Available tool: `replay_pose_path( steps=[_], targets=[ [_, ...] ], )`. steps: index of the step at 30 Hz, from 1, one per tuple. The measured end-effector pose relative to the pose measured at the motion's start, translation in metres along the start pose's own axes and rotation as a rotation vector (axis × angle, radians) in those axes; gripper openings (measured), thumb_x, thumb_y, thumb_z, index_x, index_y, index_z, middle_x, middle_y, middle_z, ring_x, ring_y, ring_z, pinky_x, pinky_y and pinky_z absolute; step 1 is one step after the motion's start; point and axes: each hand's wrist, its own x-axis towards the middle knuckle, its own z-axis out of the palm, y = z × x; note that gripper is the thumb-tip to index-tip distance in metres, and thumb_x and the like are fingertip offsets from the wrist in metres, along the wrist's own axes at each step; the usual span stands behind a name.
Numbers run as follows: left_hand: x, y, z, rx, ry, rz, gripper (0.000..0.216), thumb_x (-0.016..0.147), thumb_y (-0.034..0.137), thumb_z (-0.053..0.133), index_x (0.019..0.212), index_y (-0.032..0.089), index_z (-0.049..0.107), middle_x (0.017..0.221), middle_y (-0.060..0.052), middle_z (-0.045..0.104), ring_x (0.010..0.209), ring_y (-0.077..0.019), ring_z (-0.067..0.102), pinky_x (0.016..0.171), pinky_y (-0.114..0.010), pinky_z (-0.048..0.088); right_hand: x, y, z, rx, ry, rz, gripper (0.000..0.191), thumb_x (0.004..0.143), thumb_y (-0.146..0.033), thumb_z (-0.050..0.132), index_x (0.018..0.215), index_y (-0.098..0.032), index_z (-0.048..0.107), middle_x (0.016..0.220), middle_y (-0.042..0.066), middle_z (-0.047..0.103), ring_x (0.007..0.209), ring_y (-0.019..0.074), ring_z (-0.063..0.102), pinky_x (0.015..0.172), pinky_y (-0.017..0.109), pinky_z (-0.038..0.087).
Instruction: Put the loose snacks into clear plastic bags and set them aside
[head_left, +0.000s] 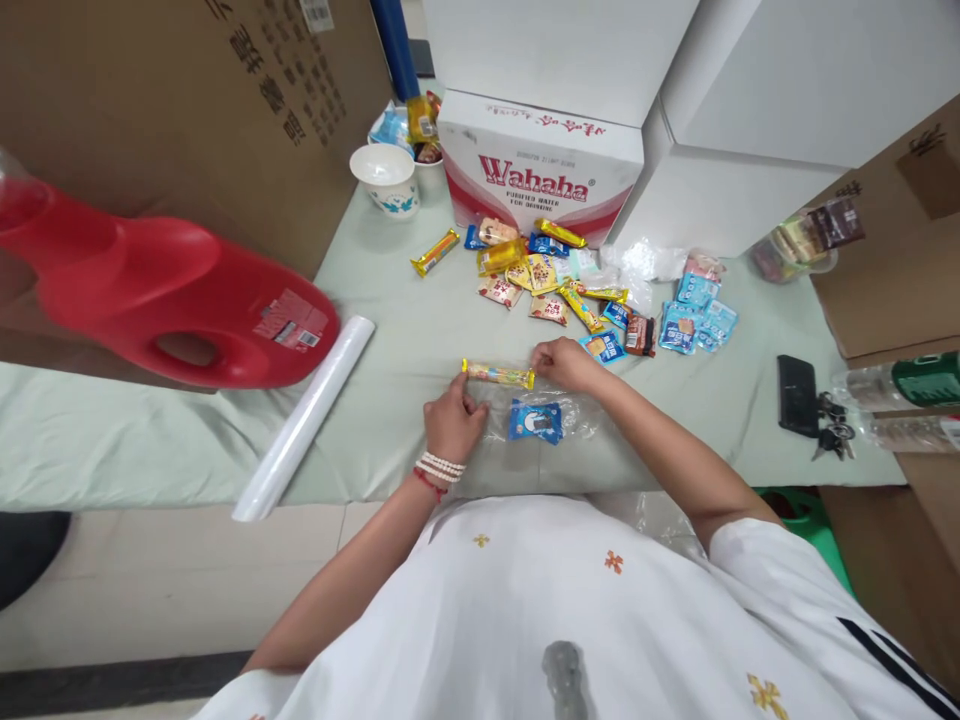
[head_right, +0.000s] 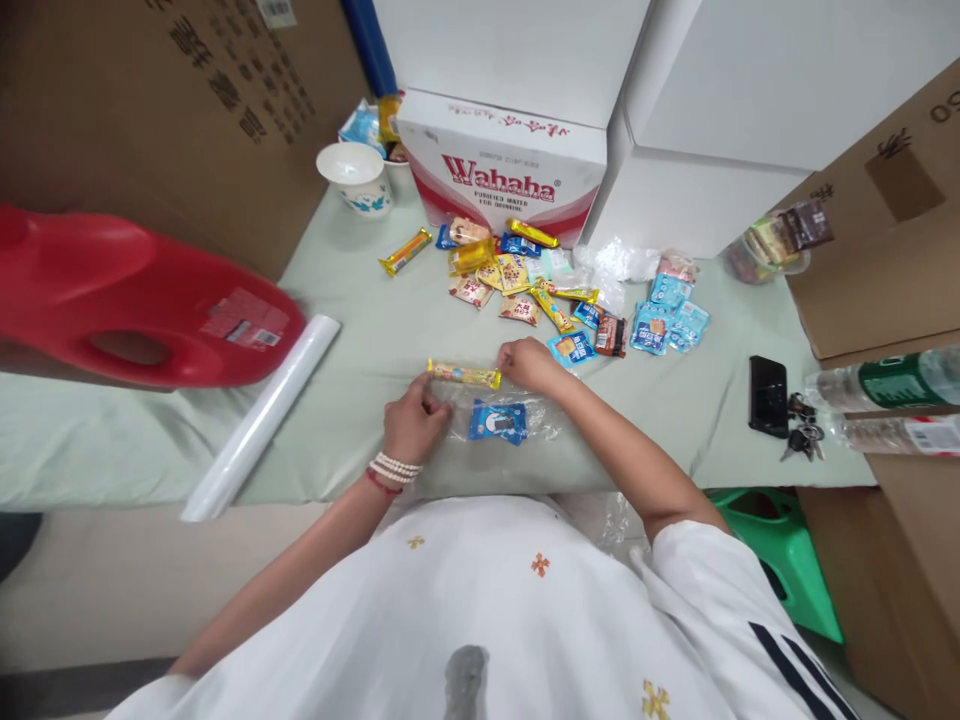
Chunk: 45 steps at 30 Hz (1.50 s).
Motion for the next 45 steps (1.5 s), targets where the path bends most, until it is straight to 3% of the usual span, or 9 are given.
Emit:
replay_pose_path(
  steps=[6,16,20,24,31,34,38,42,45],
  targets=[
    [0.001,-0.003,0.002,0.061,0.017,0.094,0.010,0.083,0.031,0.060,0.080,0.023,0.067,0.074,-0.004,0.066,0.086,-0.0267,0.063,0.082,-0.039,0.042,-0.024,0.008,-0.017,0.170,0.170,-0.366,0.007,0.089,-0.018,0.061,0.092,-0.017,0.067,0.095,0.008,0.064,0.094,0.0206,0.059,0.087,0.031,0.043],
    [-0.004,-0.009,0.003,0.110,0.127,0.191,0.014,0.088,0.028,0.055,0.088,0.021,0.067,0.105,-0.013,0.070,0.105,-0.0325,0.060,0.088,-0.044,0.046,-0.092,-0.023,0.024,-0.114,-0.070,-0.553,0.029,0.096,-0.012,0.055,0.112,-0.028,0.073,0.098,0.005,0.065,0.080,0.0187,0.054,0.064,0.028,0.031],
    [-0.004,-0.013,-0.027,0.007,-0.005,0.140,0.011,0.089,0.030,0.052,0.084,0.023,0.060,0.074,-0.003,0.065,0.074,-0.0233,0.062,0.071,-0.035,0.046,-0.096,-0.019,0.039,-0.054,-0.056,-0.477,0.040,0.093,-0.008,0.055,0.120,-0.031,0.075,0.099,0.005,0.065,0.082,0.0196,0.053,0.064,0.028,0.033],
    [-0.011,0.013,-0.052,-0.455,-0.288,0.013,0.018,0.085,0.041,0.060,0.084,0.024,0.054,0.062,0.004,0.060,0.055,-0.0157,0.058,0.058,-0.028,0.046,-0.090,-0.018,0.043,0.014,-0.041,-0.496,0.039,0.096,-0.010,0.053,0.118,-0.030,0.076,0.100,0.006,0.064,0.084,0.0200,0.053,0.070,0.028,0.038],
    [-0.020,0.065,-0.002,-0.690,-0.427,-0.022,0.021,0.082,0.028,0.047,0.092,0.019,0.063,0.076,-0.002,0.069,0.065,-0.0161,0.066,0.059,-0.028,0.052,-0.097,-0.013,0.046,0.243,0.016,-0.589,0.033,0.098,-0.015,0.049,0.117,-0.024,0.075,0.115,0.010,0.064,0.104,0.0228,0.057,0.091,0.035,0.049],
    [-0.022,0.063,0.015,-0.389,-0.317,0.245,0.032,0.087,0.021,0.043,0.101,0.019,0.071,0.088,-0.006,0.072,0.080,-0.0198,0.068,0.073,-0.034,0.057,-0.115,0.002,0.052,0.403,0.148,-0.469,0.031,0.101,-0.022,0.050,0.124,-0.025,0.070,0.120,0.011,0.065,0.110,0.0232,0.060,0.097,0.038,0.052],
    [-0.030,0.061,0.016,0.100,-0.179,0.488,0.032,0.090,0.017,0.049,0.109,0.020,0.074,0.101,-0.011,0.069,0.092,-0.0237,0.065,0.077,-0.036,0.054,-0.129,0.021,0.073,0.279,0.522,0.041,0.039,0.095,-0.034,0.065,0.132,-0.020,0.065,0.131,0.019,0.058,0.119,0.0333,0.054,0.103,0.053,0.049],
    [-0.041,0.066,0.014,0.314,-0.157,0.606,0.024,0.093,0.019,0.053,0.106,0.023,0.073,0.098,-0.011,0.068,0.098,-0.0268,0.060,0.071,-0.035,0.050,-0.134,0.028,0.079,0.145,0.491,0.129,0.014,0.088,-0.026,0.071,0.100,-0.019,0.073,0.136,0.021,0.055,0.124,0.0371,0.048,0.107,0.056,0.043],
    [-0.047,0.071,0.016,0.359,-0.178,0.657,0.028,0.096,0.018,0.049,0.109,0.022,0.073,0.099,-0.013,0.068,0.102,-0.0288,0.059,0.072,-0.037,0.050,-0.138,0.024,0.060,0.279,0.397,0.118,0.007,0.091,-0.026,0.063,0.087,-0.021,0.066,0.107,0.012,0.068,0.100,0.0270,0.060,0.090,0.041,0.050]
  ],
)
